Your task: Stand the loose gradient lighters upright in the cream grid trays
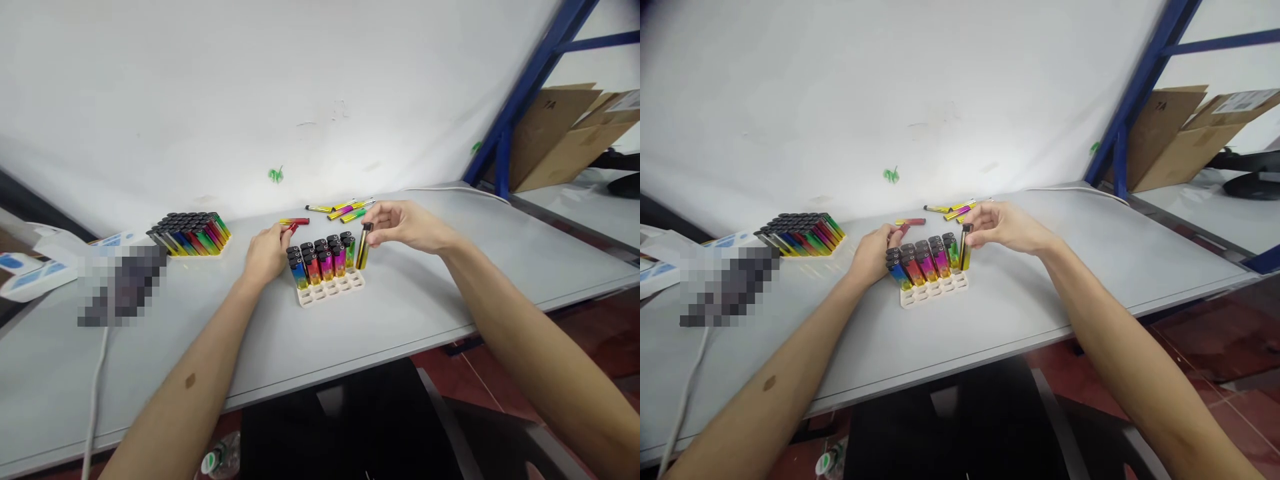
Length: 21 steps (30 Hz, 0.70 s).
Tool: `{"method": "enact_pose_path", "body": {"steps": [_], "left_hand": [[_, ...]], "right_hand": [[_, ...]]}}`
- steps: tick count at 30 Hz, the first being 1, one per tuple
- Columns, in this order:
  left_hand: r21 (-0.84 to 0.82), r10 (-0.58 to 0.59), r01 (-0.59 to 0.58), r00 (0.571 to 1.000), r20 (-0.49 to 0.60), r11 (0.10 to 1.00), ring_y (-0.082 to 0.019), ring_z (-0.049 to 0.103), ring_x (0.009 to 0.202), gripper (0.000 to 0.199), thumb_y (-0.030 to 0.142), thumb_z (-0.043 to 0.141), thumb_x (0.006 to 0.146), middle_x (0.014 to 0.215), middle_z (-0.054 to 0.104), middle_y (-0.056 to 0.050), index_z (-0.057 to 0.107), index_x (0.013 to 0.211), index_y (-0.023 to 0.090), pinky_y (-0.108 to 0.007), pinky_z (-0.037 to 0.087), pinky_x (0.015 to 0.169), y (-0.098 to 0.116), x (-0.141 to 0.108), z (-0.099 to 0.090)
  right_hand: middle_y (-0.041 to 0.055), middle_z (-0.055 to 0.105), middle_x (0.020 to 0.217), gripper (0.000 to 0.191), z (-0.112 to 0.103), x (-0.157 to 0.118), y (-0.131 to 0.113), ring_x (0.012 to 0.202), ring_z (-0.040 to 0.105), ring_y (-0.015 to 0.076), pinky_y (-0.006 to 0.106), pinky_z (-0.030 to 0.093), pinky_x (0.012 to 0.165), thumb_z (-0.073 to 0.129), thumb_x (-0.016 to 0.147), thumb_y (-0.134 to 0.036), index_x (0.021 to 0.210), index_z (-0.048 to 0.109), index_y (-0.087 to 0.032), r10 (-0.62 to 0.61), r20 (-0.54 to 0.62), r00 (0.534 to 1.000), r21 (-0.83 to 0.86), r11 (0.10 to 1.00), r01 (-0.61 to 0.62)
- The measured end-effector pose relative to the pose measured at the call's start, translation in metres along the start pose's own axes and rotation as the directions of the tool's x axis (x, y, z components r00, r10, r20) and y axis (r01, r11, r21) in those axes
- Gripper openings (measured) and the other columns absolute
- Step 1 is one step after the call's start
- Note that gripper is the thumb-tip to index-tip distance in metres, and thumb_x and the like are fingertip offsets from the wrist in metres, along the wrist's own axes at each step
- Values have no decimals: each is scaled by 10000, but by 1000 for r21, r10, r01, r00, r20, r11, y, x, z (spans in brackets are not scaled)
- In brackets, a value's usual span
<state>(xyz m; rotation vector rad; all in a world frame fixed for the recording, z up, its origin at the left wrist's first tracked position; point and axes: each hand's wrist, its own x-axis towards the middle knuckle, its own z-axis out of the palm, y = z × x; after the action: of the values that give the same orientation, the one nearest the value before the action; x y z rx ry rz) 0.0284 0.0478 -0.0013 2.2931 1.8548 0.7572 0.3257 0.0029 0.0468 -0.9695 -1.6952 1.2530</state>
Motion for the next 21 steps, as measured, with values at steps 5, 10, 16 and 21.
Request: {"method": "enact_pose_path", "body": {"steps": [5, 10, 16, 21], "left_hand": [[-20, 28, -28, 1000, 1, 999, -271, 665, 978, 300, 309, 422, 965, 1052, 748, -83, 652, 1139, 222, -409, 503, 879, -1, -1, 1], [8, 56, -56, 998, 25, 998, -287, 656, 1040, 351, 247, 432, 930, 1140, 733, -109, 634, 1211, 189, -431, 502, 917, 0, -3, -1], [-70, 63, -63, 998, -1, 996, -276, 662, 1028, 359, 265, 456, 924, 1156, 735, -108, 651, 1214, 184, -422, 510, 929, -2, -2, 2], [-272, 10, -18, 1000, -29, 962, -250, 659, 1026, 352, 317, 475, 936, 1116, 743, -68, 668, 1215, 223, -399, 507, 946, -2, 1, 4]], "right_hand": [[26, 736, 740, 325, 13, 2, 6, 726, 708, 177, 338, 567, 687, 900, 665, -289, 823, 635, -188, -5, 15, 1000, -61, 998, 6], [36, 750, 784, 328, 22, -1, 9, 752, 716, 190, 331, 553, 689, 895, 677, -300, 816, 614, -203, -11, 41, 999, -175, 984, 18], [37, 738, 768, 376, 23, -1, 11, 754, 710, 202, 329, 548, 664, 892, 693, -399, 777, 580, -207, 32, 98, 995, -251, 968, -6], [75, 692, 760, 555, 14, 4, 12, 674, 664, 175, 317, 543, 594, 597, 862, -730, 750, 609, -187, 3, 2, 1000, -244, 970, -3]]}}
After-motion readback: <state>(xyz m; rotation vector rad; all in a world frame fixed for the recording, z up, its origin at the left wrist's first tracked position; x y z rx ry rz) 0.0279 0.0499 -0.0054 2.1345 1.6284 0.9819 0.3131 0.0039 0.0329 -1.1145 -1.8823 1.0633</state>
